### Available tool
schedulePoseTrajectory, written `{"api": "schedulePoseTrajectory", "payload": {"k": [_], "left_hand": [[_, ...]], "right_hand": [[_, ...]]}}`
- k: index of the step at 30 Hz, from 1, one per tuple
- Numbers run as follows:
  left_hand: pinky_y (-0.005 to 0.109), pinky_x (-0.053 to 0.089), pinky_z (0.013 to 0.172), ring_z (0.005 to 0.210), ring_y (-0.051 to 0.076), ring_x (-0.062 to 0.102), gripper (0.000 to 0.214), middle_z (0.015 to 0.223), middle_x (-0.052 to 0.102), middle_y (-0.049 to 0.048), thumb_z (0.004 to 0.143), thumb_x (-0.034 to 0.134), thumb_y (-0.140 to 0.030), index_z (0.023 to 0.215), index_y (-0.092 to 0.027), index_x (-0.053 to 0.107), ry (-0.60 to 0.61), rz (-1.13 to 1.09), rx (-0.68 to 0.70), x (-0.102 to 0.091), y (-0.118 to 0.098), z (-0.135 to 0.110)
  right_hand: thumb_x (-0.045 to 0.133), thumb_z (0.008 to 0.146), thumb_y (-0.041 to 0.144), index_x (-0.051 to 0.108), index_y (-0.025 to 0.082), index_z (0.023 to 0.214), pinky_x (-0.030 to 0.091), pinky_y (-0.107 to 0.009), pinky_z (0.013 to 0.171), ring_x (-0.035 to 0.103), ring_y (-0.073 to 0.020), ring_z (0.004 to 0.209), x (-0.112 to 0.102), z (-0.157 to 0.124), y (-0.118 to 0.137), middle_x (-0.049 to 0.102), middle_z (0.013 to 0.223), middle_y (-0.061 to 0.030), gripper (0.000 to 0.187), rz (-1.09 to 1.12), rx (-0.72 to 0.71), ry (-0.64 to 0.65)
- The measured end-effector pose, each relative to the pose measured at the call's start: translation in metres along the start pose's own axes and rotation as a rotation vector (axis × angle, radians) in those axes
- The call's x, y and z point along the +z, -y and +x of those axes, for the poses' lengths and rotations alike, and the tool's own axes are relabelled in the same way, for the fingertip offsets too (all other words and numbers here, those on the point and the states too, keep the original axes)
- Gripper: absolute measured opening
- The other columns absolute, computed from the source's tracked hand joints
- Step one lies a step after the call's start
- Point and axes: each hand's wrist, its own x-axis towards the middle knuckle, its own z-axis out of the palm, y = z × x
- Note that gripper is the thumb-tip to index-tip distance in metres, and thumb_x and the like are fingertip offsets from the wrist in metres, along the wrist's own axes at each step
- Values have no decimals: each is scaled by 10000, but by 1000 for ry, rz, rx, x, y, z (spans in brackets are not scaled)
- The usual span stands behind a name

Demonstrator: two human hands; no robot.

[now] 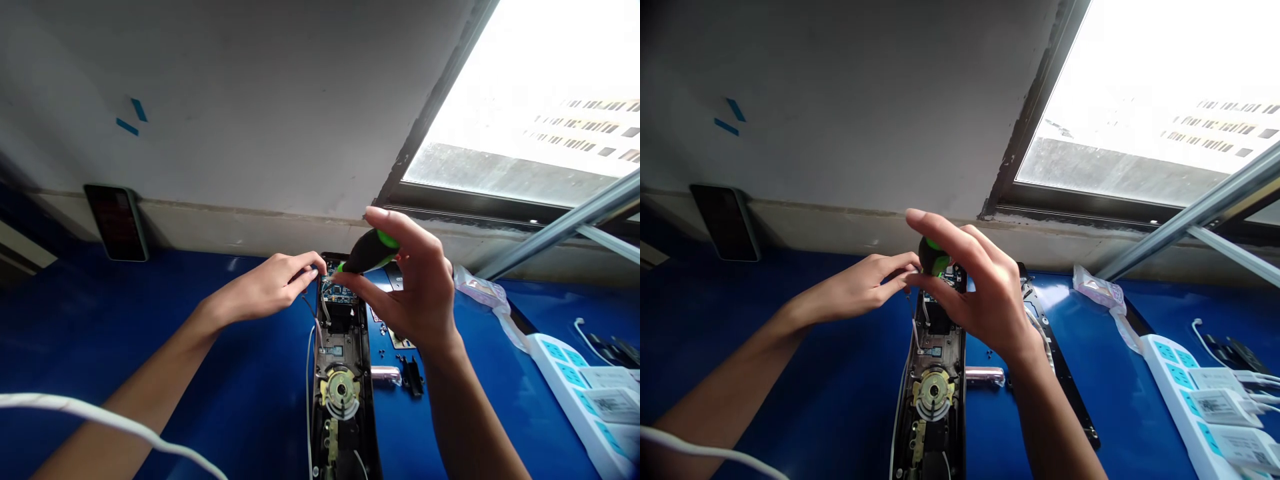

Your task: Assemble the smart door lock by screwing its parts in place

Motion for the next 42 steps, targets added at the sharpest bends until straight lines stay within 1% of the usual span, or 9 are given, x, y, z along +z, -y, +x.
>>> {"api": "schedulePoseTrajectory", "payload": {"k": [7, 12, 14, 18, 24, 30, 33, 37, 42], "left_hand": [[252, 392, 625, 669, 162, 560, 289, 776, 654, -20, 1055, 475, -431, 1134, -245, 681, 81, -25, -67, 2, 0, 0], [254, 432, 659, 747, 179, 614, 336, 877, 714, 6, 1051, 473, -471, 1116, -223, 690, 117, -58, -46, 2, -3, -1], [257, 436, 666, 760, 181, 618, 337, 890, 717, 8, 1049, 480, -474, 1124, -223, 694, 118, -59, -56, 1, -4, -2], [256, 424, 656, 752, 170, 597, 319, 865, 697, -9, 1060, 480, -471, 1129, -236, 685, 141, -57, -105, -1, -4, -2], [264, 460, 712, 789, 174, 614, 337, 899, 705, 8, 1060, 490, -483, 1142, -207, 666, 145, -163, -123, 0, -4, 0], [284, 499, 785, 850, 192, 650, 347, 934, 707, 15, 1047, 505, -514, 1113, -209, 657, 143, -251, -162, 1, -3, 2], [295, 512, 805, 894, 209, 672, 335, 969, 726, 24, 1035, 518, -517, 1102, -210, 635, 152, -302, -167, 2, -4, 2], [293, 506, 797, 887, 209, 672, 315, 952, 731, 20, 1032, 516, -504, 1062, -207, 618, 156, -316, -180, 3, -7, 3], [283, 479, 772, 869, 197, 649, 309, 918, 700, 5, 1048, 502, -499, 1074, -212, 615, 144, -291, -172, 4, -6, 3]], "right_hand": [[521, 1042, 198, 572, 373, 1512, 679, -528, 957, 719, -294, 1219, -7, 3, 8, 672, 1459, -48, 504, 127, 58, -16], [797, 895, 229, 747, 372, 1295, 696, -426, 781, 732, -236, 958, -9, 3, 6, 714, 1139, -46, 428, 89, -17, -154], [770, 928, 308, 743, 379, 1305, 692, -419, 773, 722, -228, 949, -7, 3, 5, 689, 1178, -53, 384, 54, -25, -154], [547, 1037, 237, 628, 383, 1457, 687, -517, 915, 733, -278, 1133, -7, 3, 9, 683, 1416, -36, 452, 105, 20, -48], [818, 881, 242, 748, 385, 1284, 696, -458, 789, 735, -248, 947, -7, 2, 5, 742, 1135, -34, 433, 117, -9, -159], [582, 1026, 194, 644, 323, 1451, 681, -529, 928, 744, -280, 1116, -4, 3, 4, 734, 1317, -62, 449, 164, -47, -76], [695, 945, 112, 688, 337, 1396, 694, -497, 870, 752, -268, 1062, -5, 4, 4, 756, 1230, -49, 504, 194, -64, -96], [796, 912, 254, 755, 345, 1294, 680, -413, 721, 716, -219, 902, -7, 4, 4, 717, 1103, -53, 395, 112, -76, -142], [566, 1024, 151, 637, 327, 1462, 677, -526, 931, 741, -274, 1118, -9, 4, 9, 726, 1349, -65, 477, 163, -32, -24]]}}
